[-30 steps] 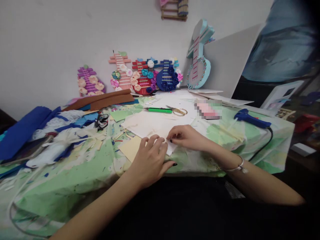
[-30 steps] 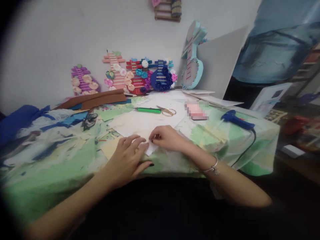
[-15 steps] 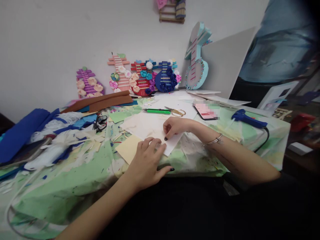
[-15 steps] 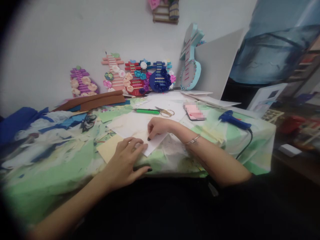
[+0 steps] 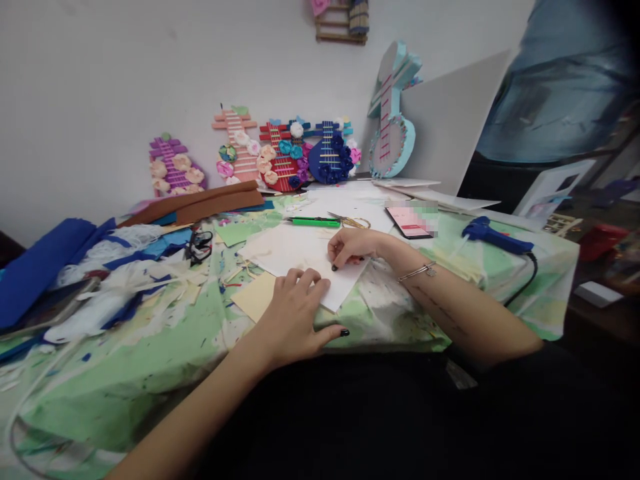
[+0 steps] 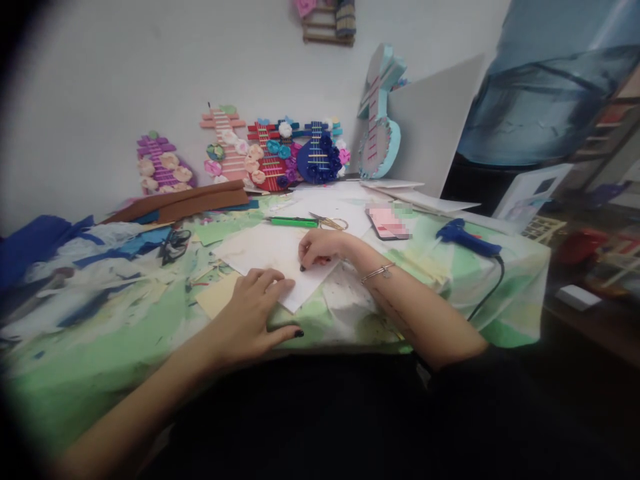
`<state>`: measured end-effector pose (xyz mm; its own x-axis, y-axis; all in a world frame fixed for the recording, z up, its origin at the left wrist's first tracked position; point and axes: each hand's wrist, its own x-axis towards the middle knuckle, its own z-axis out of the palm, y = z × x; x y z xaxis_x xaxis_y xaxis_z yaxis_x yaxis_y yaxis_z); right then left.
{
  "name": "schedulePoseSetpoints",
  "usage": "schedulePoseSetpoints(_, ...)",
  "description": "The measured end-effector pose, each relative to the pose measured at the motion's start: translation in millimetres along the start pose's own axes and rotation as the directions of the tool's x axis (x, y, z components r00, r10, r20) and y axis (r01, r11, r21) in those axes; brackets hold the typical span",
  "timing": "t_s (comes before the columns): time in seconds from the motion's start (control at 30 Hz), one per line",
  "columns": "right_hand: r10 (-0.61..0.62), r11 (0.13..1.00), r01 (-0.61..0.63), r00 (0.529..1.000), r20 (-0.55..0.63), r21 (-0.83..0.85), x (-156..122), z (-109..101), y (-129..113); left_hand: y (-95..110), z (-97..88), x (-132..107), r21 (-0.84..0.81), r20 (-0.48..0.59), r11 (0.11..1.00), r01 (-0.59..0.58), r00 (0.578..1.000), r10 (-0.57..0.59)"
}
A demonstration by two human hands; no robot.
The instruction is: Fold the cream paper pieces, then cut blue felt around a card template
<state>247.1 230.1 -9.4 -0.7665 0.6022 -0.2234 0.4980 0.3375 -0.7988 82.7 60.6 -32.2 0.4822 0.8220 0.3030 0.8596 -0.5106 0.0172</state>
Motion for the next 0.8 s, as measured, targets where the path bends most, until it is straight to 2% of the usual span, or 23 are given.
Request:
schedulePoseSetpoints(0.13,-0.003,1.0,0.003,1.0,-0.01,0.017,-1,1,0,-1,1.7,3,0.01,0.014,1.0,-0.001,1.0,0.001)
schedulePoseSetpoints(0.33,-0.012,1.0,0.013,1.0,-0.023,0.008,-2,1,-1,-4,-9.5,-4,-0.041,0.006,0.998,-0.047,0.999,0.047)
schedulePoseSetpoints(0.43,-0.049,0.999,0.048,0.998,-0.042,-0.012,-3,3,0,-6,-14.3,-6,-0.083,0.02,0.994,-0.07,0.997,0.071)
schedulePoseSetpoints(0.53,-0.118,0.992,0.113,0.987,-0.111,-0.05,-8,9,2,-14,-14.8,-4,-0.132,0.016,0.989,-0.072,0.997,0.074)
schedulePoseSetpoints(0.6,-0.182,0.982,0.167,0.962,-0.201,-0.09,-16,17,2,-21,-13.1,-2,-0.177,-0.011,0.983,-0.037,0.999,0.036)
schedulePoseSetpoints(0.7,-0.317,0.946,0.268,0.886,-0.338,-0.184,-34,34,1,-34,-10.4,1,-0.26,-0.038,0.966,0.002,0.999,-0.012)
schedulePoseSetpoints(0.73,-0.44,0.89,0.357,0.833,-0.335,-0.283,-41,39,0,-38,-10.0,2,-0.282,-0.035,0.959,-0.002,0.999,-0.008)
schedulePoseSetpoints(0.77,-0.514,0.842,0.4,0.8,-0.309,-0.362,-48,45,-1,-41,-9.7,3,-0.301,-0.03,0.954,-0.006,1.0,-0.004)
schedulePoseSetpoints(0.8,-0.553,0.805,0.421,0.787,-0.274,-0.417,-54,50,-1,-43,-9.6,3,-0.316,-0.028,0.949,-0.012,1.0,0.003)
